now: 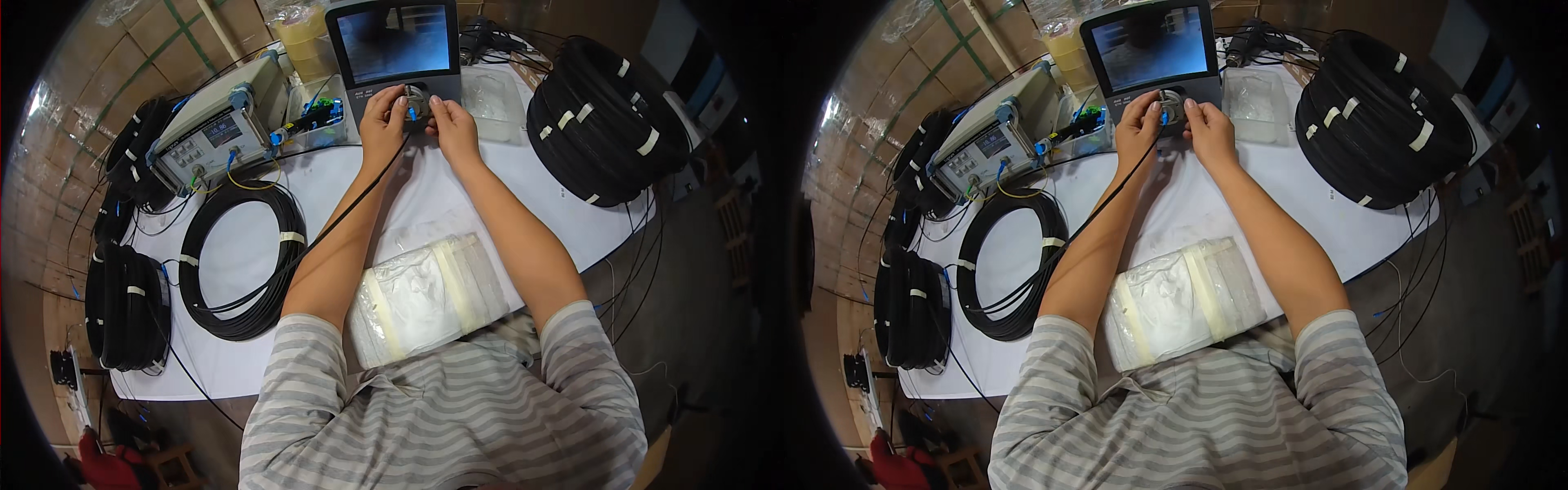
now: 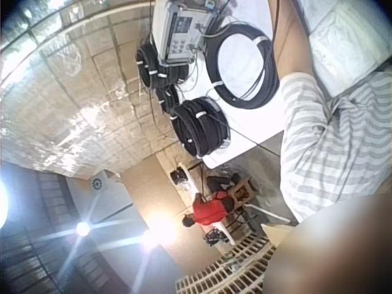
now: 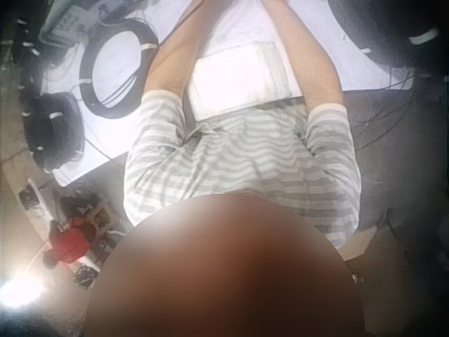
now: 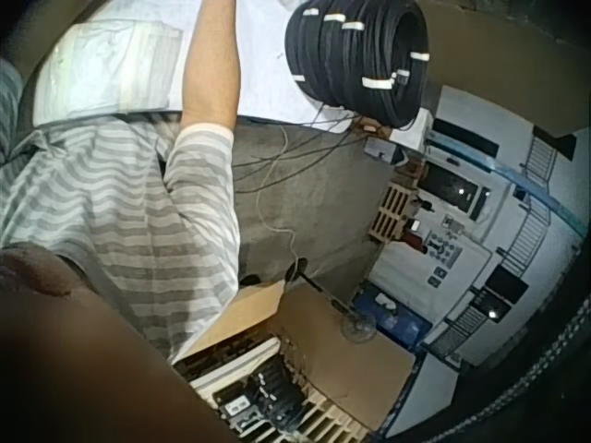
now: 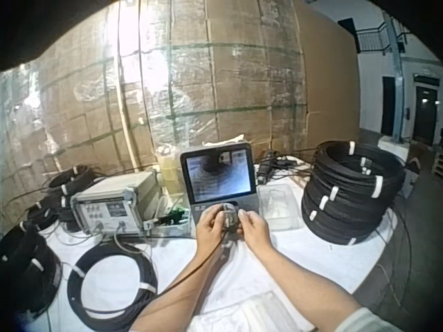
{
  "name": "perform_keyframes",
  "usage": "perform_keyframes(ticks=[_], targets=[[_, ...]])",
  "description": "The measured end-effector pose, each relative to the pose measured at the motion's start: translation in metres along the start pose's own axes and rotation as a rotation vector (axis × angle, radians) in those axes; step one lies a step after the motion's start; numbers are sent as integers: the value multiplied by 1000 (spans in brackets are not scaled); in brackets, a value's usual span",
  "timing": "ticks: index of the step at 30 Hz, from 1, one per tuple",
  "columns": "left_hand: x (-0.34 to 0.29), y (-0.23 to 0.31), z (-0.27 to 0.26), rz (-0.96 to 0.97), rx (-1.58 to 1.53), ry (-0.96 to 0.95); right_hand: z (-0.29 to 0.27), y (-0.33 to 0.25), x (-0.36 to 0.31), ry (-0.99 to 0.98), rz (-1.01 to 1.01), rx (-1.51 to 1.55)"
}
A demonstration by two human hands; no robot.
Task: Preparing and testing a fiber optic cable end using a microscope and testing meter.
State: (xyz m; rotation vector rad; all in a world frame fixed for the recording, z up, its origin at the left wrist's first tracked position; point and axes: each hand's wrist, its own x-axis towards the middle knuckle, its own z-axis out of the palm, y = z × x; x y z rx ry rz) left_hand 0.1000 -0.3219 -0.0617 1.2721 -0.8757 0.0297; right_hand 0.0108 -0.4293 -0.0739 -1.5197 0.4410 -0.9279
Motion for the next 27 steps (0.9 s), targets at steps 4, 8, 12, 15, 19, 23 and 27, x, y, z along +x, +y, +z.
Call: perform_keyframes(ticks=[4, 8, 12, 15, 19, 23, 27], targets=[[0, 1, -1, 49, 36, 18, 2, 1, 1, -4, -52, 102], [-1, 1, -1, 47, 7, 22, 2, 3, 1, -14, -74, 99], [0, 1, -1, -9, 3, 6, 1, 6, 2, -11, -115, 61], [0, -1, 0, 12, -7, 8, 1, 7, 1, -14, -131, 50], [1, -4, -1, 50, 8, 17, 2, 1, -2, 0, -48, 67], [1, -6, -1, 62, 17, 27, 2, 0, -2, -1, 1, 3], [2, -5, 1, 32, -1, 10, -1, 9, 4, -1, -110, 33]])
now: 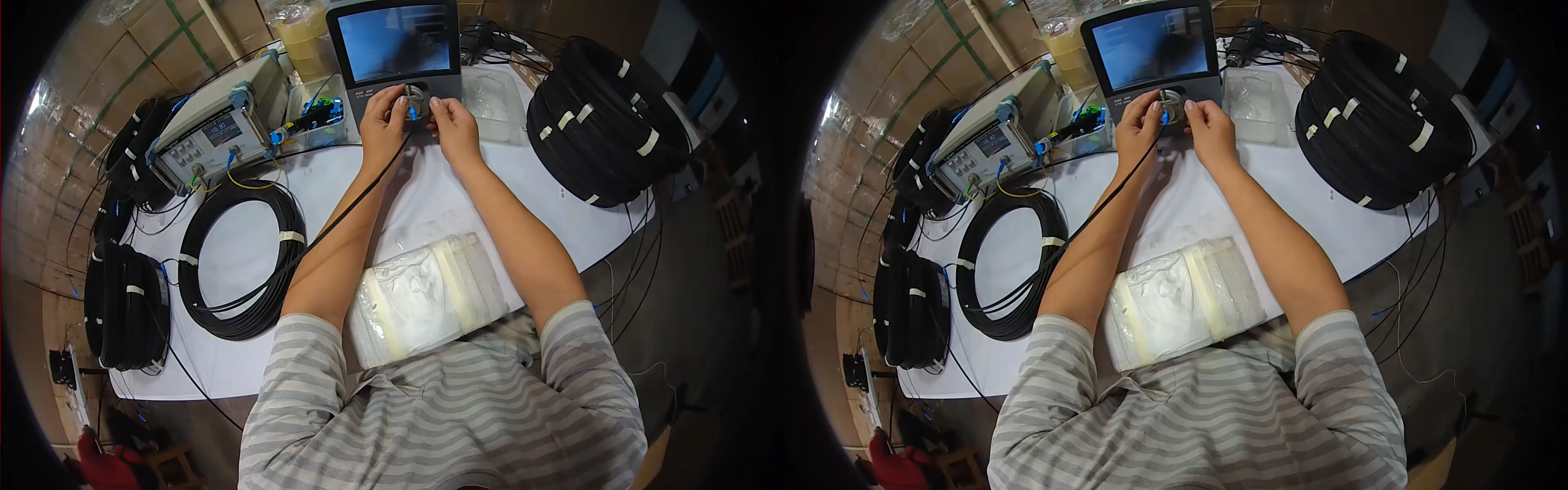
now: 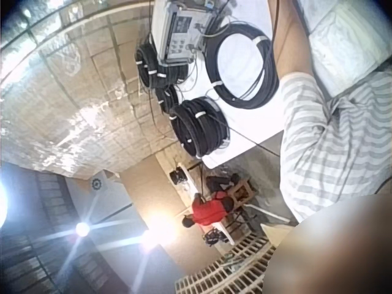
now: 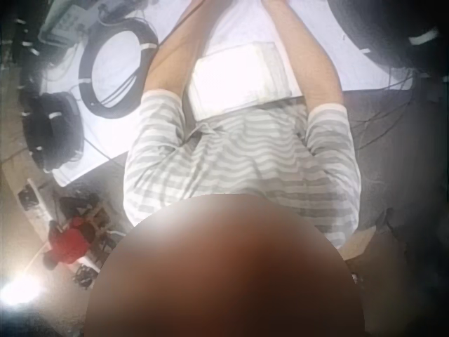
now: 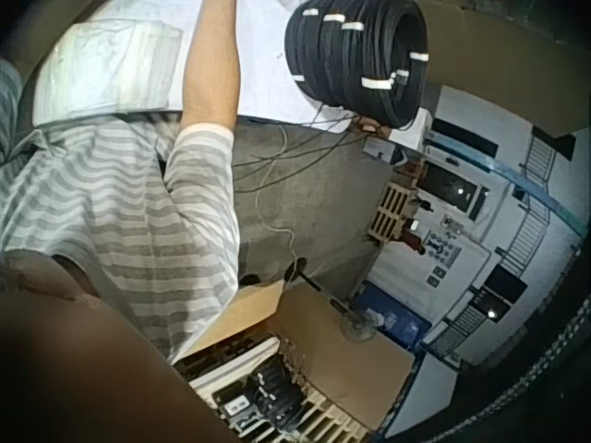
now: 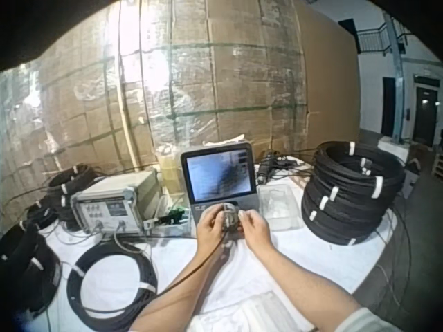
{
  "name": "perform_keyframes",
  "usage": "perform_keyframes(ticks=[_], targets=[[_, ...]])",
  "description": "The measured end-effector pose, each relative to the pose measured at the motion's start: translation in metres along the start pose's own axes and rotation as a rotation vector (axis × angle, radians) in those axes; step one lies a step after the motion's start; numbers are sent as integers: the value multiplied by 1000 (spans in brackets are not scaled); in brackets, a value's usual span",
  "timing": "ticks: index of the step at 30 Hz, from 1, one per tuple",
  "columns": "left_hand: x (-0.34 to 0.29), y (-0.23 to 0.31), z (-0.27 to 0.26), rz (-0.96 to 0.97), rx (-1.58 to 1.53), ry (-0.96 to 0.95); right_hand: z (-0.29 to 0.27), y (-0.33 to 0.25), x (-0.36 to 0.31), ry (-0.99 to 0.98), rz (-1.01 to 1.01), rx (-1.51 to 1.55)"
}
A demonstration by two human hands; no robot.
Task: Preparing and testing a fiber optic cable end using a microscope and testing meter.
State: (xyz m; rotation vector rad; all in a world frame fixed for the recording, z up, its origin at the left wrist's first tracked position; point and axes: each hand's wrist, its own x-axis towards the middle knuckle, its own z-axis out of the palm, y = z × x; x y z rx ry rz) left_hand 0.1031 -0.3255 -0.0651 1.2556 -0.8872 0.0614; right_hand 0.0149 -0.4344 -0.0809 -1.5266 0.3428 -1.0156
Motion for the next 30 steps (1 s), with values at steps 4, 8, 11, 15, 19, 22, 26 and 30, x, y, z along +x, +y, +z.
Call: perform_keyframes(ticks=[4, 8, 11, 15, 19, 22, 26, 30], targets=[[-1, 0, -2, -19, -24, 5, 3, -2, -3, 15, 16, 24], [0, 0, -2, 42, 2, 13, 4, -3, -3, 19, 13, 50], [-1, 2, -2, -4, -16, -4, 2, -3, -3, 12, -4, 23], [-2, 3, -3, 3, 24, 0, 2, -4, -4, 1, -23, 51], [-1, 2, -3, 19, 15, 7, 5, -3, -3, 7, -26, 78], [-1, 3, -3, -6, 37, -1, 4, -7, -3, 36, 35, 31], [-1, 4, -2, -11, 22, 3, 5, -11, -4, 45, 92, -10], [-2, 3, -2, -13, 3, 5, 5, -12, -6, 28, 89, 27]])
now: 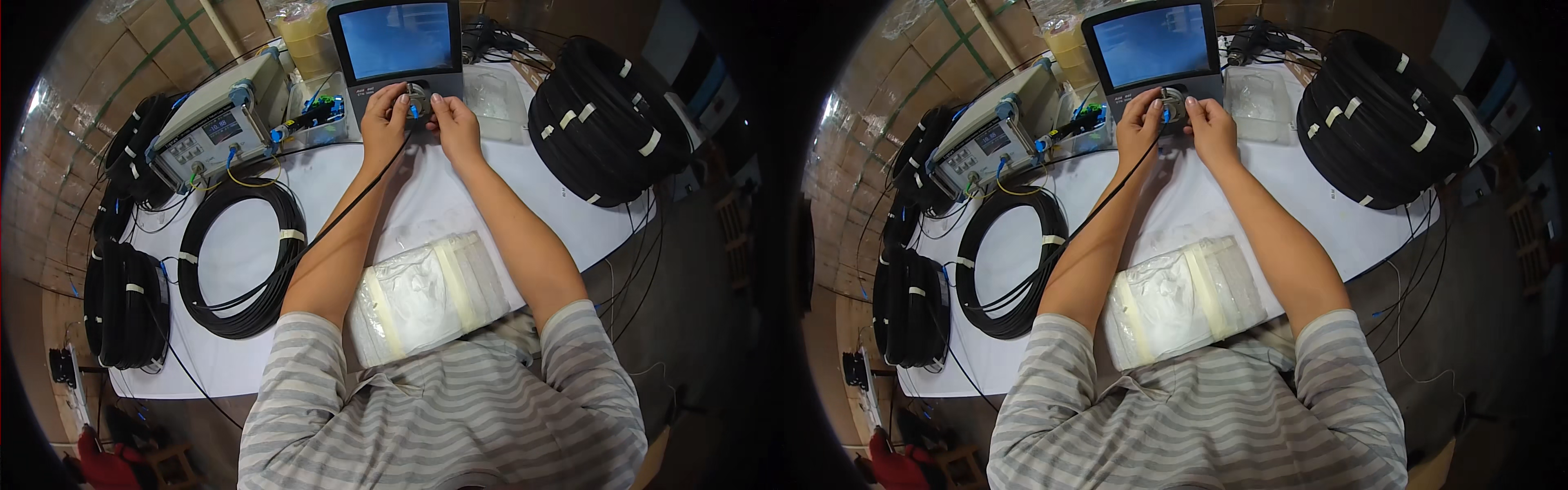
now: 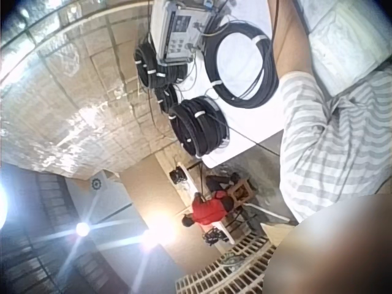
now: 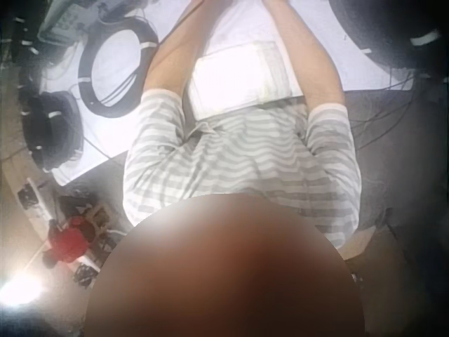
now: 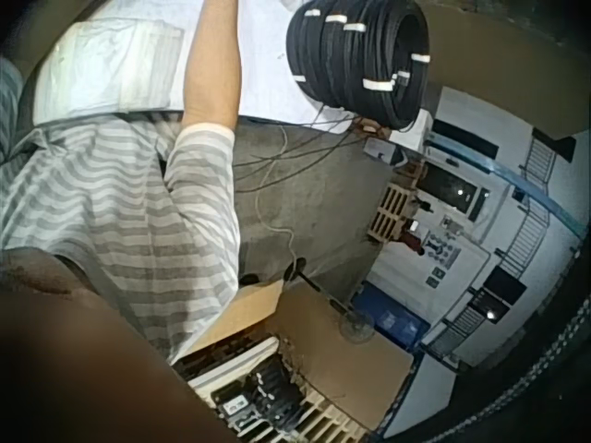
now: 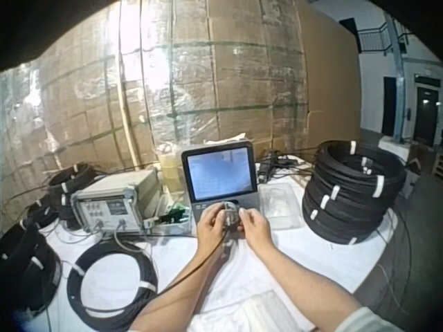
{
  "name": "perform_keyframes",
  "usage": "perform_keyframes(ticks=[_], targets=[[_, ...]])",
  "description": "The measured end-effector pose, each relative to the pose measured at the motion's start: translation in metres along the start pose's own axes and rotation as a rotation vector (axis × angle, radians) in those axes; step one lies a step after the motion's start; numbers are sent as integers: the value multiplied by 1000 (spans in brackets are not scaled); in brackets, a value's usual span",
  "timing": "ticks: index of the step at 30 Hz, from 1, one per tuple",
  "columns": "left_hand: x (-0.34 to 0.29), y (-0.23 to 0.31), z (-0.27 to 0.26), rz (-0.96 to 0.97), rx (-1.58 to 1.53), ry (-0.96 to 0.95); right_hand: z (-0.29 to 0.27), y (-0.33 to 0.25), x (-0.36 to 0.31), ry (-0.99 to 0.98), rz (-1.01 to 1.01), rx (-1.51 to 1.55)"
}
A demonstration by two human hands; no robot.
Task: Preparing and testing a fiber optic cable end using a microscope and testing meter.
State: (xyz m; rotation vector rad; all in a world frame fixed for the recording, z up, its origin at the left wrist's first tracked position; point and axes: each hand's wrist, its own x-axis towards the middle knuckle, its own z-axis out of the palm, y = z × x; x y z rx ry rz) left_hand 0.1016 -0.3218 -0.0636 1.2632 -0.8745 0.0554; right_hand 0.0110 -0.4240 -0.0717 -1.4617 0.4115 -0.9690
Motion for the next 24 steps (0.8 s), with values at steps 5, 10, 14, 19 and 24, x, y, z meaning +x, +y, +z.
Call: perform_keyframes(ticks=[5, 10, 14, 19, 24], targets=[[0, 2, 0, 9, -4, -1, -2, 4, 2, -32, -63, 12], [1, -1, 1, -1, -12, -2, -1, 6, 2, -19, -91, 12], [0, -1, -1, 8, 19, 4, 1, 2, 0, -11, -80, 16], [-1, 1, 1, 15, 26, -5, -2, 0, 0, 12, 39, -4], [1, -3, 0, 31, 30, -2, -2, 1, 2, -8, -1, 29]])
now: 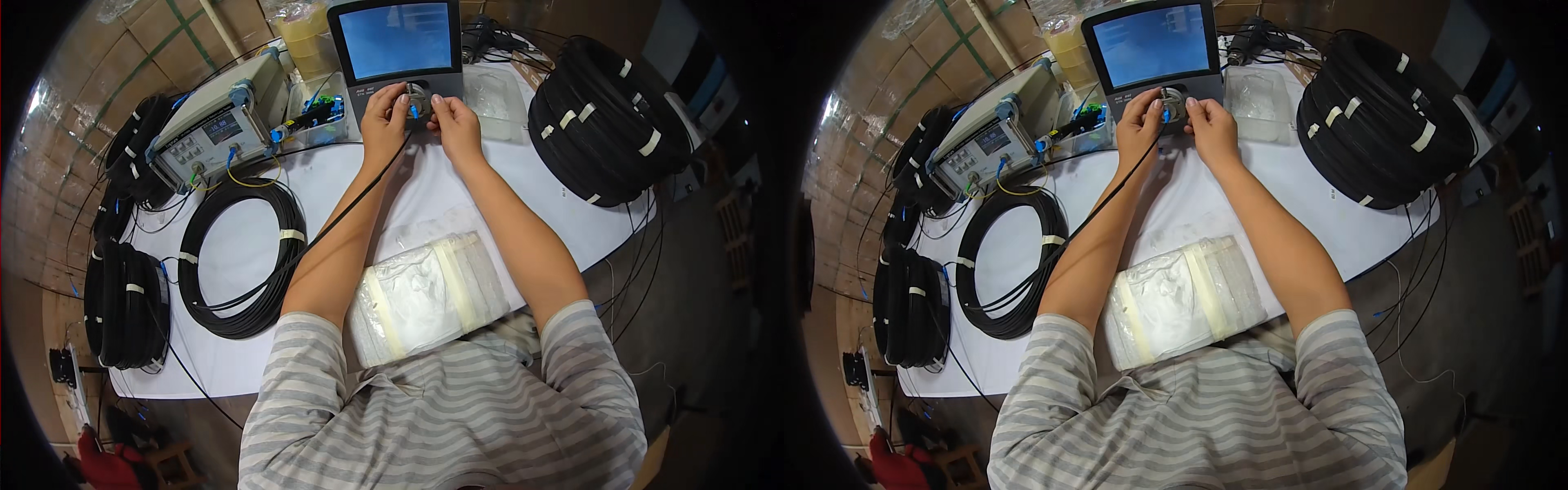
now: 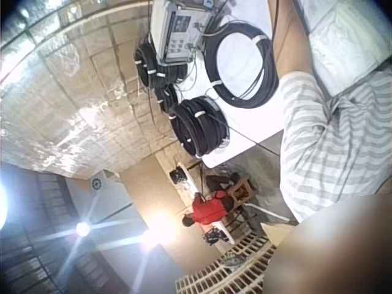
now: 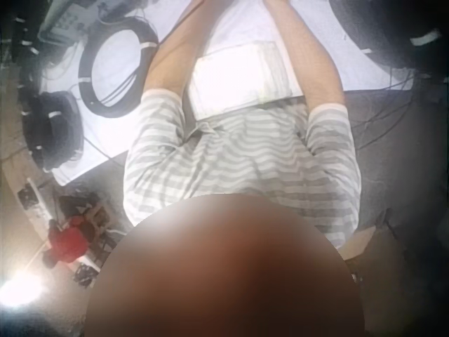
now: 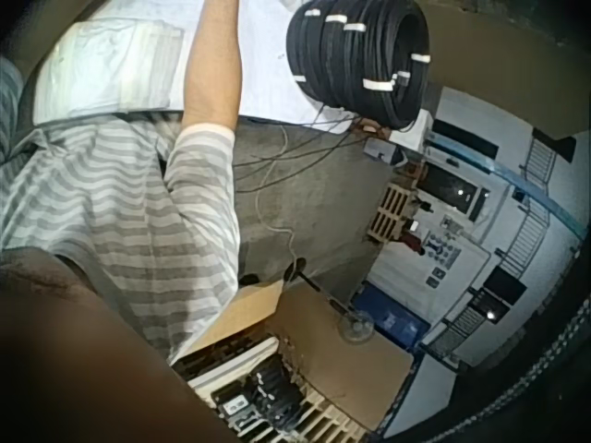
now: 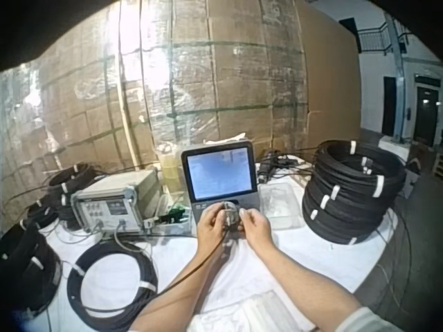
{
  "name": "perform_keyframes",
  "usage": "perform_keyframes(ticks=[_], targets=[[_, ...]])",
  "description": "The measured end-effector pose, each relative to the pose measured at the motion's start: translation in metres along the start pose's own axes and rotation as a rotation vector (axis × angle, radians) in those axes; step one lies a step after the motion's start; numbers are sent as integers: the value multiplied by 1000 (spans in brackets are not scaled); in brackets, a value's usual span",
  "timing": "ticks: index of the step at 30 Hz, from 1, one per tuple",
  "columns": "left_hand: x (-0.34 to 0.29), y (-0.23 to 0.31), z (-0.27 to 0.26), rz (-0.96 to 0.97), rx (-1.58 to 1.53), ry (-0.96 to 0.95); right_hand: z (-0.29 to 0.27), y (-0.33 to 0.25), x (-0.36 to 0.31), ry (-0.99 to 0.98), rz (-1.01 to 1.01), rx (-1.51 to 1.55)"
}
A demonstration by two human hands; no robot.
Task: Preparing and testing a fiber optic cable end using a microscope and testing meter.
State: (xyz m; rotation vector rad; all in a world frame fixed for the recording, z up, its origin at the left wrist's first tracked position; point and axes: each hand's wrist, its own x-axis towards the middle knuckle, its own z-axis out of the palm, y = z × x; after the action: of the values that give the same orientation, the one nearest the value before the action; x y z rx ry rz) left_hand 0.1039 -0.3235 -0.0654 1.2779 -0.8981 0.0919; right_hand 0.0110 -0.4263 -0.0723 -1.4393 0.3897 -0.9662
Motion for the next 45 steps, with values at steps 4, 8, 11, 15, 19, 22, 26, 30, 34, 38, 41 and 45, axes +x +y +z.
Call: perform_keyframes(ticks=[4, 8, 11, 15, 19, 22, 26, 30, 34, 38, 41, 45], targets=[[1, -5, -1, -11, -23, 6, 1, 2, 0, -17, -38, -19], [0, -1, 1, -13, -20, 6, -1, 5, 1, -19, -53, -25], [0, 0, 1, -16, -9, -1, -1, 5, 1, -14, -70, -14], [0, 1, 0, -27, -20, 0, 0, 1, -2, -8, -48, -1], [-1, 0, -1, -27, -26, -5, 0, -3, -2, 15, 49, -34], [0, 0, 1, -12, -13, -6, -2, 0, 0, -8, 8, -37], [0, -2, 0, 34, -5, 0, 0, 2, 0, -1, -30, -22], [1, -3, -1, 18, 5, 10, 0, 3, -1, -9, -46, -35], [3, -1, 2, -8, 36, 20, -1, 5, 0, -14, -41, -21], [7, -2, 3, 58, 142, 55, 0, 6, 0, -7, -56, -33], [12, -3, 5, 67, 123, 87, 2, 6, 0, -21, -59, 0], [14, 5, 11, -19, 189, 114, -2, 7, -1, -1, -42, 0]])
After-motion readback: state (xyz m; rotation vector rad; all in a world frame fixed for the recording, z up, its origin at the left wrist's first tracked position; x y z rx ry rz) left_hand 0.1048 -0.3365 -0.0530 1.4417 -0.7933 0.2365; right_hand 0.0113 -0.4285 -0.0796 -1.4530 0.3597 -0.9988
